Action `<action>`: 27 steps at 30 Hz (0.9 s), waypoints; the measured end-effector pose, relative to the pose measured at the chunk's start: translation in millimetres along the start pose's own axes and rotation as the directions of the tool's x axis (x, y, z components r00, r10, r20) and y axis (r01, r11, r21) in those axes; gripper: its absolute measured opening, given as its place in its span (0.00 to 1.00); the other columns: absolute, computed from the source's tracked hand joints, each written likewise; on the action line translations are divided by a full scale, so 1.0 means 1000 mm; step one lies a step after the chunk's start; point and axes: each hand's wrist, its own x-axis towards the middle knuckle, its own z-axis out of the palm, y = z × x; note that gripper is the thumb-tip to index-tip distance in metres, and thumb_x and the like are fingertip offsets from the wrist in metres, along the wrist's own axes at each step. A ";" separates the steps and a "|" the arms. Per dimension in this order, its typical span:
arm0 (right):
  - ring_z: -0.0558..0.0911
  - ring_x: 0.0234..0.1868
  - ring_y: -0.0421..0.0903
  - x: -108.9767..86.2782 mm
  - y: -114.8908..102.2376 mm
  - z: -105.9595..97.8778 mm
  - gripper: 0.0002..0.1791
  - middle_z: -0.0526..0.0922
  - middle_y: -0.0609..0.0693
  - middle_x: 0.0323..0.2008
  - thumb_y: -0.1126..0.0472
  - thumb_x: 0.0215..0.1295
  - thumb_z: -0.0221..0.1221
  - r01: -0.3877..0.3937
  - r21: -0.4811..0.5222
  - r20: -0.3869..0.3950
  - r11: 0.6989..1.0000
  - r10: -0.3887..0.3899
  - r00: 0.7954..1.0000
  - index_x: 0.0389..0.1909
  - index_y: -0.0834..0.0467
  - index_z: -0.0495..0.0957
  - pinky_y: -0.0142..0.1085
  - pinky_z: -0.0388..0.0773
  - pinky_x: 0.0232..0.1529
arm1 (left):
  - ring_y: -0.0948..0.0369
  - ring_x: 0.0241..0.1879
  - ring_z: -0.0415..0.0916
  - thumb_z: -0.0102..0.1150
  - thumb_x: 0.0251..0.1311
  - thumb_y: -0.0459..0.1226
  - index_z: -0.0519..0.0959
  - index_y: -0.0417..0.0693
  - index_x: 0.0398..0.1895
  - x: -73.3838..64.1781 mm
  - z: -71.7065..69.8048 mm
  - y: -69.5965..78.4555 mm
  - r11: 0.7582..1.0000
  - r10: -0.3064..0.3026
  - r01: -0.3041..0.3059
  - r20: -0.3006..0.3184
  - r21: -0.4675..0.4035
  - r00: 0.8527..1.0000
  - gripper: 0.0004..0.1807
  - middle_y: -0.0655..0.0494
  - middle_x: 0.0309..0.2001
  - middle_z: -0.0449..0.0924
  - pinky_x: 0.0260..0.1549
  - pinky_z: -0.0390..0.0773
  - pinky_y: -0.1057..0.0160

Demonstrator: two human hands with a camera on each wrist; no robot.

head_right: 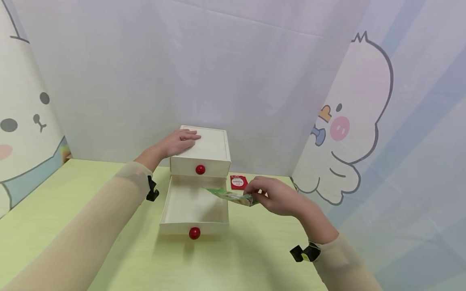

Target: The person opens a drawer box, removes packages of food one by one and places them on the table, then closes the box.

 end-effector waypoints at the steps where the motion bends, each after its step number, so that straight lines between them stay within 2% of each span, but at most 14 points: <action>1: 0.81 0.44 0.35 -0.002 0.001 0.000 0.17 0.86 0.40 0.44 0.75 0.76 0.60 -0.007 -0.003 -0.004 1.000 0.007 1.000 0.50 0.51 0.87 0.34 0.87 0.45 | 0.45 0.90 0.43 0.43 0.83 0.46 0.73 0.51 0.82 0.000 0.000 0.000 1.000 0.002 -0.002 -0.001 -0.002 1.000 0.29 0.50 0.89 0.57 0.88 0.43 0.38; 7: 0.81 0.45 0.36 -0.012 0.013 -0.001 0.14 0.86 0.39 0.45 0.71 0.77 0.62 -0.071 -0.039 -0.017 0.997 0.070 0.997 0.51 0.50 0.87 0.35 0.87 0.46 | 0.45 0.90 0.43 0.43 0.83 0.46 0.73 0.51 0.81 0.000 0.000 0.000 1.000 0.004 -0.004 -0.003 -0.008 1.000 0.29 0.50 0.89 0.57 0.88 0.43 0.38; 13: 0.81 0.44 0.36 -0.018 0.038 0.003 0.11 0.86 0.41 0.44 0.70 0.77 0.63 -0.165 -0.050 -0.024 0.985 0.164 0.986 0.50 0.52 0.86 0.37 0.86 0.46 | 0.44 0.90 0.43 0.42 0.83 0.47 0.73 0.52 0.81 -0.001 0.001 0.000 1.000 0.001 -0.001 -0.001 -0.004 1.000 0.29 0.50 0.89 0.57 0.88 0.43 0.37; 19: 0.82 0.45 0.39 -0.023 0.069 0.011 0.11 0.87 0.45 0.45 0.69 0.79 0.61 -0.261 -0.026 -0.008 0.965 0.261 0.965 0.51 0.53 0.87 0.38 0.86 0.45 | 0.45 0.90 0.43 0.42 0.83 0.47 0.73 0.53 0.82 -0.001 0.001 0.000 1.000 -0.013 0.013 0.002 -0.007 1.000 0.29 0.51 0.89 0.57 0.88 0.43 0.37; 27: 0.82 0.42 0.38 -0.029 0.115 0.036 0.11 0.87 0.41 0.40 0.68 0.79 0.60 -0.356 -0.054 0.025 0.933 0.358 0.933 0.46 0.50 0.88 0.39 0.83 0.44 | 0.45 0.90 0.45 0.43 0.83 0.47 0.74 0.52 0.81 0.000 0.001 0.000 1.000 -0.003 0.003 -0.007 -0.001 1.000 0.29 0.50 0.88 0.58 0.88 0.44 0.38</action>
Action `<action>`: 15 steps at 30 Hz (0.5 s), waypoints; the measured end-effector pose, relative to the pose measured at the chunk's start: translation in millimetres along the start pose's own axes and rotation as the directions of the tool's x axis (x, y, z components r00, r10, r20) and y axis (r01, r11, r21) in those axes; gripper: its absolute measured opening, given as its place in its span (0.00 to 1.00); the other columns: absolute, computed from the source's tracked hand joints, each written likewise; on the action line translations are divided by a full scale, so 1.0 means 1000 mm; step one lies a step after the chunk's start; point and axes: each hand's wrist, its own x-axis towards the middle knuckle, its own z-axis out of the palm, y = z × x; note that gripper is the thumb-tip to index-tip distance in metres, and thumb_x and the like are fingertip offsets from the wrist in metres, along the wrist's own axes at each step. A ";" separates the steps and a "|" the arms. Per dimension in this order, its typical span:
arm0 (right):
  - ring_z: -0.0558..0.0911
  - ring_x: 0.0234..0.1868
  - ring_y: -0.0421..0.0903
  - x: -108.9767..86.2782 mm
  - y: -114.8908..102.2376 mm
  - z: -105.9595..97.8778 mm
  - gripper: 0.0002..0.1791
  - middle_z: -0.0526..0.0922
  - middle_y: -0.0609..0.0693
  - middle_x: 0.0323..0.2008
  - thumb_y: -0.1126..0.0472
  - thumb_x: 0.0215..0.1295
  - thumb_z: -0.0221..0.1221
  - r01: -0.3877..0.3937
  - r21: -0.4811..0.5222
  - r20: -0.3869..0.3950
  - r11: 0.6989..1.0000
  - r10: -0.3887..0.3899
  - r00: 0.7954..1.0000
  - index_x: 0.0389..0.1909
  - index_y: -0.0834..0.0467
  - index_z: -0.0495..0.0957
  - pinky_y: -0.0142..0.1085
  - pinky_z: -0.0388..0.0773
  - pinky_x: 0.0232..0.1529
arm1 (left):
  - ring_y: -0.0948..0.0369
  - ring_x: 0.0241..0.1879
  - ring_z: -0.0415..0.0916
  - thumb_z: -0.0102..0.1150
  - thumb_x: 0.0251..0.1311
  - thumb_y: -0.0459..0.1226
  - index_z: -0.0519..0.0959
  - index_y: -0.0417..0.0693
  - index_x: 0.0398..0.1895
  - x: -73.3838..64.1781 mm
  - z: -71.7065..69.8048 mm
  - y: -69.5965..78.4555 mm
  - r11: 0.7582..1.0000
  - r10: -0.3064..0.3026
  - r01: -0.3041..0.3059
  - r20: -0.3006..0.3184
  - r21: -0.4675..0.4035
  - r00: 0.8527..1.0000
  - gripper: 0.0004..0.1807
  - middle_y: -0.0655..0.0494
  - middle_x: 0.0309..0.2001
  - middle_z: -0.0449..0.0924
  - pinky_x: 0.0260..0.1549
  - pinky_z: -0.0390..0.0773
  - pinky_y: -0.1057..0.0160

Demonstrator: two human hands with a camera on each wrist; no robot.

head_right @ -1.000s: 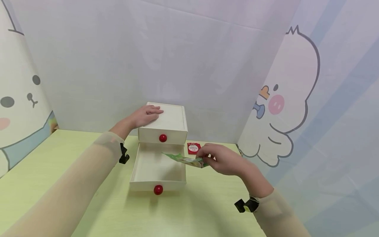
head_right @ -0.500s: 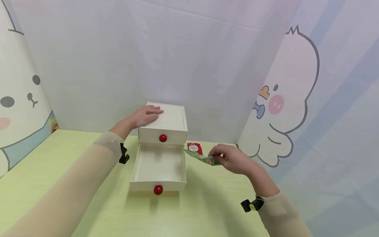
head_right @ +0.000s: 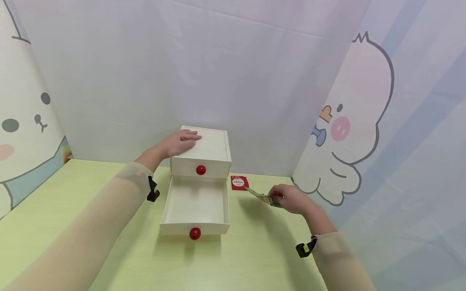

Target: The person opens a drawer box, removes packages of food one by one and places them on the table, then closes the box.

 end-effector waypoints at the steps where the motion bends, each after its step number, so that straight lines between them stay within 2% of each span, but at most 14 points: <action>1: 0.82 0.42 0.38 0.001 0.004 0.004 0.11 0.87 0.41 0.40 0.68 0.79 0.60 -0.010 -0.005 0.007 1.000 0.010 1.000 0.45 0.50 0.88 0.39 0.82 0.44 | 0.45 0.90 0.45 0.43 0.83 0.47 0.74 0.52 0.81 0.000 0.000 0.000 1.000 0.001 -0.001 0.000 -0.001 1.000 0.29 0.50 0.88 0.58 0.88 0.45 0.38; 8: 0.81 0.39 0.42 0.007 0.027 0.034 0.11 0.87 0.45 0.37 0.70 0.76 0.59 -0.052 -0.094 0.034 0.994 0.055 0.998 0.43 0.54 0.89 0.43 0.81 0.43 | 0.44 0.90 0.45 0.43 0.83 0.46 0.74 0.51 0.81 0.000 -0.001 0.000 1.000 0.007 -0.007 -0.004 -0.006 1.000 0.29 0.49 0.88 0.58 0.88 0.44 0.38; 15: 0.89 0.48 0.52 0.013 0.040 0.061 0.11 0.91 0.50 0.42 0.72 0.73 0.60 -0.068 -0.133 0.069 0.989 0.078 0.995 0.44 0.57 0.90 0.49 0.86 0.50 | 0.44 0.90 0.44 0.42 0.83 0.47 0.74 0.52 0.81 -0.001 -0.001 0.001 1.000 0.003 -0.003 0.001 -0.006 1.000 0.29 0.50 0.89 0.58 0.88 0.44 0.38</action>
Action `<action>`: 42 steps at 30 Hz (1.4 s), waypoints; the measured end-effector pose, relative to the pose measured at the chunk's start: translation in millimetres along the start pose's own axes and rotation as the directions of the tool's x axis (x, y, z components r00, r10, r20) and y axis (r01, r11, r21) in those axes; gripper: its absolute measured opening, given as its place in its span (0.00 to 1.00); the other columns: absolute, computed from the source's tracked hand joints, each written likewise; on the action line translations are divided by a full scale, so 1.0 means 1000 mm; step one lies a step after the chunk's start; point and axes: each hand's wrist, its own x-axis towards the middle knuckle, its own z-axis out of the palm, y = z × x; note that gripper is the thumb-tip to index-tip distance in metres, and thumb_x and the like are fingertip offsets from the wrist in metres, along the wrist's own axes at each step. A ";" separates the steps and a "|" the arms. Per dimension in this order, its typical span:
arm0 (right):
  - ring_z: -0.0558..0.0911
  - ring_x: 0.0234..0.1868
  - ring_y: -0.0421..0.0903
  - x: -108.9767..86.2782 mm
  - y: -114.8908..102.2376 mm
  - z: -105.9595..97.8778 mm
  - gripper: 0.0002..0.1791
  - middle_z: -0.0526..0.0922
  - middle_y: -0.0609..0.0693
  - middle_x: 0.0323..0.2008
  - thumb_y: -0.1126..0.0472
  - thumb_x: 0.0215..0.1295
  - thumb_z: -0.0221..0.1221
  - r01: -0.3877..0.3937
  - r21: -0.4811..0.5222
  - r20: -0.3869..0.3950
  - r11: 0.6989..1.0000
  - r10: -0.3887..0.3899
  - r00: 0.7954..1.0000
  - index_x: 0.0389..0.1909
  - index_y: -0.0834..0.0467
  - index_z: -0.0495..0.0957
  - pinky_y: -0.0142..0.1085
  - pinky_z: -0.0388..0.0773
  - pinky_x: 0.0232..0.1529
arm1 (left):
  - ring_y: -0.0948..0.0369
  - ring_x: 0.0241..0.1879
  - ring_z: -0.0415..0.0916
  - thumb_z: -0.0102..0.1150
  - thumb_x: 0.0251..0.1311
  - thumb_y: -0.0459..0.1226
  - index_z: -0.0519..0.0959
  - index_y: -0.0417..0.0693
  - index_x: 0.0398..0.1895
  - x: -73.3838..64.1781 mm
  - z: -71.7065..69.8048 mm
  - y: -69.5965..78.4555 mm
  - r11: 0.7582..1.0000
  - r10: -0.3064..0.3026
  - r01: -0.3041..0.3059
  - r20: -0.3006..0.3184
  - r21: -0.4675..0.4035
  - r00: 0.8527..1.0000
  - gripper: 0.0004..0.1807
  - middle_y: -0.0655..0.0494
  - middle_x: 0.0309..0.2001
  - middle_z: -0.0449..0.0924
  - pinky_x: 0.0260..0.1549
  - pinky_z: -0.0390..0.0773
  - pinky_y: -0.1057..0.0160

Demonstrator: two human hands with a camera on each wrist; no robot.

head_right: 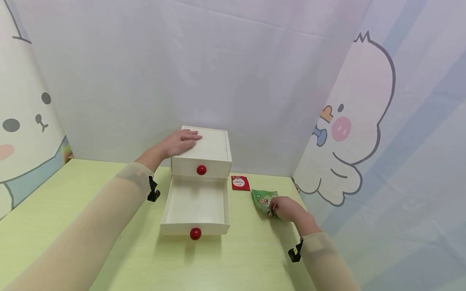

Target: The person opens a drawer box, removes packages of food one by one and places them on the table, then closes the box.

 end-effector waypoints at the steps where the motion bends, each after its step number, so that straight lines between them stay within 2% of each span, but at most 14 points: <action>1: 0.90 0.47 0.52 0.001 0.001 0.003 0.11 0.91 0.51 0.42 0.72 0.72 0.61 -0.002 -0.001 -0.001 1.000 0.002 1.000 0.44 0.57 0.89 0.49 0.87 0.50 | 0.44 0.90 0.44 0.42 0.83 0.47 0.74 0.52 0.81 0.000 0.000 0.000 1.000 0.000 0.000 0.001 -0.002 1.000 0.29 0.50 0.89 0.58 0.88 0.44 0.38; 7: 0.90 0.49 0.55 0.010 0.001 0.011 0.12 0.92 0.53 0.43 0.72 0.73 0.60 -0.037 -0.031 -0.026 0.999 0.036 0.999 0.45 0.56 0.90 0.54 0.87 0.55 | 0.44 0.90 0.45 0.43 0.84 0.46 0.74 0.52 0.81 0.001 0.000 0.000 1.000 -0.001 0.001 -0.004 -0.021 1.000 0.29 0.50 0.88 0.58 0.88 0.45 0.38; 10: 0.90 0.56 0.61 0.016 -0.003 0.014 0.12 0.93 0.57 0.48 0.72 0.74 0.61 -0.050 -0.081 -0.046 0.995 0.047 0.998 0.47 0.57 0.91 0.57 0.86 0.60 | 0.45 0.90 0.44 0.43 0.84 0.46 0.74 0.52 0.81 0.001 -0.001 -0.001 1.000 -0.003 0.003 -0.002 -0.024 1.000 0.28 0.50 0.88 0.58 0.88 0.45 0.37; 16: 0.91 0.52 0.62 0.026 -0.008 0.018 0.15 0.93 0.60 0.48 0.73 0.73 0.60 -0.083 -0.145 -0.089 0.986 0.071 0.994 0.51 0.59 0.91 0.58 0.87 0.56 | 0.44 0.90 0.44 0.43 0.84 0.47 0.74 0.52 0.81 0.001 0.000 -0.002 1.000 0.001 0.000 0.005 -0.021 1.000 0.29 0.50 0.89 0.57 0.88 0.44 0.37; 18: 0.91 0.50 0.59 0.031 -0.007 0.019 0.17 0.93 0.59 0.48 0.73 0.73 0.59 -0.109 -0.142 -0.084 0.984 0.098 0.992 0.53 0.58 0.91 0.57 0.88 0.55 | 0.44 0.90 0.44 0.43 0.84 0.47 0.74 0.52 0.81 0.001 0.000 -0.003 1.000 0.001 -0.001 0.003 -0.021 1.000 0.29 0.50 0.89 0.57 0.88 0.44 0.37; 24: 0.90 0.50 0.60 0.044 -0.008 0.020 0.20 0.92 0.61 0.48 0.75 0.71 0.57 -0.135 -0.126 -0.073 0.983 0.127 0.989 0.57 0.60 0.89 0.59 0.87 0.57 | 0.44 0.90 0.44 0.42 0.84 0.47 0.74 0.51 0.81 0.000 0.000 -0.003 1.000 0.002 -0.002 -0.004 -0.014 1.000 0.29 0.50 0.89 0.57 0.88 0.44 0.37; 31: 0.86 0.60 0.67 0.054 -0.007 0.022 0.24 0.86 0.67 0.56 0.74 0.73 0.52 -0.229 -0.098 -0.058 0.969 0.224 0.973 0.65 0.59 0.83 0.62 0.83 0.64 | 0.44 0.90 0.44 0.42 0.83 0.46 0.74 0.50 0.81 0.002 0.000 -0.003 1.000 0.010 -0.011 -0.005 -0.019 1.000 0.29 0.49 0.88 0.58 0.88 0.44 0.37; 42: 0.80 0.68 0.70 0.069 0.002 0.034 0.27 0.79 0.70 0.68 0.70 0.74 0.55 -0.292 -0.066 -0.064 0.954 0.288 0.955 0.72 0.59 0.78 0.65 0.79 0.68 | 0.44 0.90 0.45 0.43 0.83 0.45 0.74 0.50 0.81 0.001 -0.001 -0.002 1.000 0.009 -0.009 -0.001 -0.020 1.000 0.29 0.48 0.88 0.58 0.88 0.45 0.37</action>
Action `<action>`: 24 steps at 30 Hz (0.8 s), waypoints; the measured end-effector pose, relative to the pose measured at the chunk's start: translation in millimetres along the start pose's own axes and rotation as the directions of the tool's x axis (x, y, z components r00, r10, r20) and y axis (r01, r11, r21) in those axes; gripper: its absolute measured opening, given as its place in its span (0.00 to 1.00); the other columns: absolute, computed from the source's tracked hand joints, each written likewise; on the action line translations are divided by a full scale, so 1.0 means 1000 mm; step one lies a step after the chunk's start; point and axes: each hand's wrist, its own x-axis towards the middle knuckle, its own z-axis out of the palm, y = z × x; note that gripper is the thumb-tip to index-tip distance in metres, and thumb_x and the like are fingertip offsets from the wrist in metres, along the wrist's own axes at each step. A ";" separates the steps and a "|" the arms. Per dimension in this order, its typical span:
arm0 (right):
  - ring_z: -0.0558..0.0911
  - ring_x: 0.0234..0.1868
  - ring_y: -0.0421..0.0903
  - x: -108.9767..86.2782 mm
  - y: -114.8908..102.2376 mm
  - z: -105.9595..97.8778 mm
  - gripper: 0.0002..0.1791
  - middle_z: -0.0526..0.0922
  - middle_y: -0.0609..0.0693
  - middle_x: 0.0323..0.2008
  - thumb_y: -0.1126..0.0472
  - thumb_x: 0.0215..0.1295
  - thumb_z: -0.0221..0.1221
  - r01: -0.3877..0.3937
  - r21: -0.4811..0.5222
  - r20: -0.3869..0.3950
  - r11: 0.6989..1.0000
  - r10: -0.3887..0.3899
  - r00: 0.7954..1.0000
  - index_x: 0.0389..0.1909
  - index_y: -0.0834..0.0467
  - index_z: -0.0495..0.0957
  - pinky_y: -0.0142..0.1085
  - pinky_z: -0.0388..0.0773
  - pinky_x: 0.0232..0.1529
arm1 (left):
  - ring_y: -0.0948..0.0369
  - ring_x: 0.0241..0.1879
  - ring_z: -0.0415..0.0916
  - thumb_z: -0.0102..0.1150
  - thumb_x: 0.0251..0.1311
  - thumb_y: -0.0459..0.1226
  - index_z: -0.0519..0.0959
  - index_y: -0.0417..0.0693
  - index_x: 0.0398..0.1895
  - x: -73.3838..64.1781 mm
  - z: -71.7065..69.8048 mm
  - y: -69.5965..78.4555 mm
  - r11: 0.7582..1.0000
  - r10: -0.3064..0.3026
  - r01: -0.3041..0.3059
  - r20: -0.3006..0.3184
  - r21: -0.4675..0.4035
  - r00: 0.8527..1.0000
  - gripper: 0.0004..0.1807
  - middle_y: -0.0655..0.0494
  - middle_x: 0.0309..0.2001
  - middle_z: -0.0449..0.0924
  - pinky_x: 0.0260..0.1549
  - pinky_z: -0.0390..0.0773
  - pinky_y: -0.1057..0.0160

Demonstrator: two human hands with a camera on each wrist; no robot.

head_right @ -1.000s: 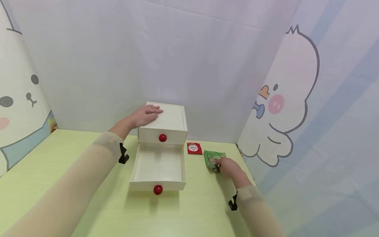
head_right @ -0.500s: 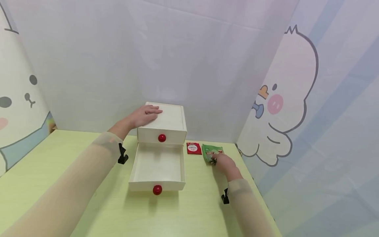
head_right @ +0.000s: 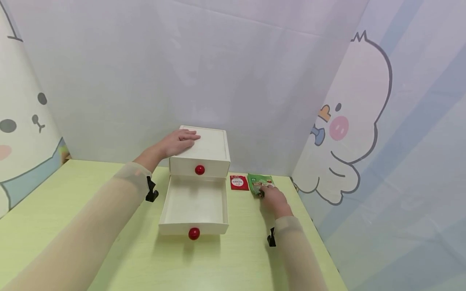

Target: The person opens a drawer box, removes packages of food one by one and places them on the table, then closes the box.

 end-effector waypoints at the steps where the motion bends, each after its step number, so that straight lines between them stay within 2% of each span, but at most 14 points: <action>1: 0.80 0.68 0.70 0.001 0.000 0.001 0.27 0.78 0.70 0.68 0.70 0.73 0.54 -0.004 0.005 -0.004 1.000 0.004 1.000 0.72 0.59 0.78 0.66 0.79 0.68 | 0.44 0.90 0.45 0.43 0.83 0.45 0.74 0.50 0.80 0.000 0.000 0.000 1.000 0.000 0.000 0.000 0.000 1.000 0.29 0.48 0.88 0.58 0.88 0.45 0.37; 5: 0.80 0.68 0.70 0.003 0.001 0.001 0.27 0.79 0.69 0.68 0.70 0.72 0.54 -0.011 0.008 -0.011 1.000 0.011 1.000 0.71 0.59 0.79 0.66 0.79 0.68 | 0.44 0.90 0.45 0.43 0.83 0.46 0.75 0.51 0.80 -0.001 0.000 0.001 1.000 -0.001 0.001 -0.002 -0.004 1.000 0.29 0.49 0.88 0.58 0.88 0.45 0.37; 14: 0.79 0.69 0.69 0.001 0.003 -0.006 0.27 0.79 0.69 0.68 0.69 0.71 0.57 0.018 0.003 0.030 1.000 -0.018 0.999 0.70 0.60 0.79 0.63 0.79 0.68 | 0.45 0.90 0.45 0.43 0.83 0.46 0.75 0.52 0.80 -0.002 0.002 0.001 1.000 -0.005 0.005 -0.003 -0.007 1.000 0.29 0.50 0.88 0.59 0.88 0.45 0.37; 20: 0.73 0.76 0.73 -0.006 -0.001 -0.018 0.32 0.74 0.72 0.74 0.72 0.69 0.55 0.047 0.075 -0.035 0.996 -0.045 0.998 0.75 0.61 0.75 0.66 0.75 0.72 | 0.44 0.90 0.46 0.43 0.83 0.46 0.75 0.51 0.80 -0.002 0.002 0.001 1.000 0.003 -0.003 -0.012 0.000 1.000 0.29 0.49 0.88 0.59 0.88 0.45 0.38; 24: 0.77 0.73 0.70 -0.012 -0.010 -0.027 0.27 0.78 0.70 0.71 0.69 0.73 0.57 0.120 0.104 -0.098 0.987 -0.109 0.989 0.73 0.62 0.77 0.66 0.77 0.71 | 0.44 0.90 0.46 0.43 0.83 0.46 0.75 0.51 0.80 -0.002 0.000 0.001 1.000 0.002 -0.002 -0.011 0.004 1.000 0.29 0.49 0.88 0.59 0.88 0.46 0.38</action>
